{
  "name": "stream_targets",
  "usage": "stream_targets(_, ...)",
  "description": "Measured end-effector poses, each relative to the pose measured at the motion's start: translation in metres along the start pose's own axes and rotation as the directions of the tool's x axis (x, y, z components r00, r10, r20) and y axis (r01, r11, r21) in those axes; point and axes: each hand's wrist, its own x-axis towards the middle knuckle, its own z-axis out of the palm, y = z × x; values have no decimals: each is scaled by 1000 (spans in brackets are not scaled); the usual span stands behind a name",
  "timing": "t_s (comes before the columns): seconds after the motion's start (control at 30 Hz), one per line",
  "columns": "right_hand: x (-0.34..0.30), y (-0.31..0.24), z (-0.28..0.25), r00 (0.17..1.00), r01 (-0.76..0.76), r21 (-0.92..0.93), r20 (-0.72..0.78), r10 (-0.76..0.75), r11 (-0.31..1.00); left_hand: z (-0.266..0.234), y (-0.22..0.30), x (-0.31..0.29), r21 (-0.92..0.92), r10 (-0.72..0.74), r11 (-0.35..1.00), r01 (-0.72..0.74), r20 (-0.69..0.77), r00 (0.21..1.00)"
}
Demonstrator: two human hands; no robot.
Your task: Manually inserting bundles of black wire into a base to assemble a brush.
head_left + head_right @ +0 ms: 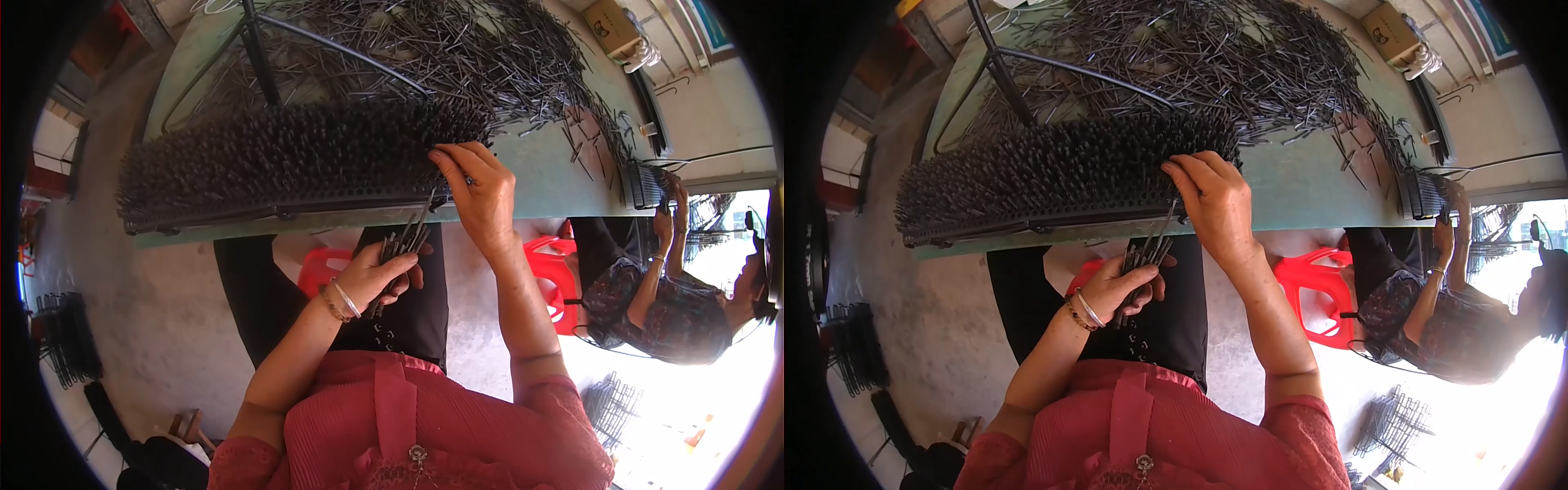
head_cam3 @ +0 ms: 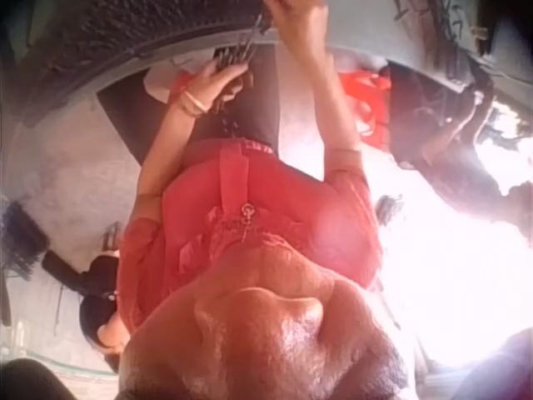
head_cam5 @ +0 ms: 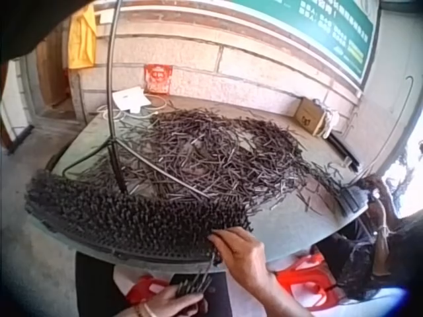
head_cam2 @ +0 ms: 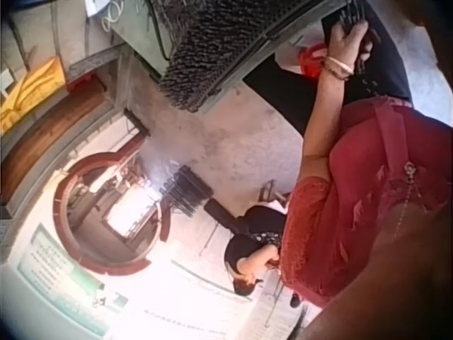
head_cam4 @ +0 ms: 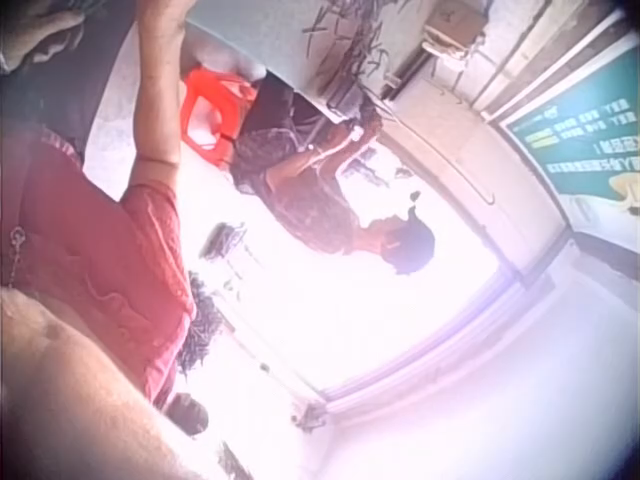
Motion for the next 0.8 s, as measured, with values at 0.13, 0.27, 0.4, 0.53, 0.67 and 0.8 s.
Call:
stream_targets(0.13, 1, 0, 0, 997, 76, -57, 15, -75, 995, -1, 0, 0, -97, -11, 995, 13, 30, 1000)
stream_targets(0.27, 0, 6, 0, 992, 114, -103, 66, -108, 988, 2, 3, -1, -57, -7, 998, 9, 24, 1000)
stream_targets(0.4, -4, 5, 0, 996, 89, -45, -1, -89, 995, 5, 5, -2, -1, 17, 1000, -17, 22, 1000)
stream_targets(0.53, -12, -14, -21, 913, -356, 176, 273, 302, 918, 10, 12, -5, 45, 49, 998, -50, 21, 999)
stream_targets(0.67, -23, -5, -33, 791, -603, 457, 449, 416, 653, 21, 16, 1, 50, 41, 998, -44, 65, 997)
stream_targets(0.8, -5, 0, -38, 837, -530, 517, 190, 514, 672, 18, 6, 11, -15, 32, 999, -32, 31, 999)
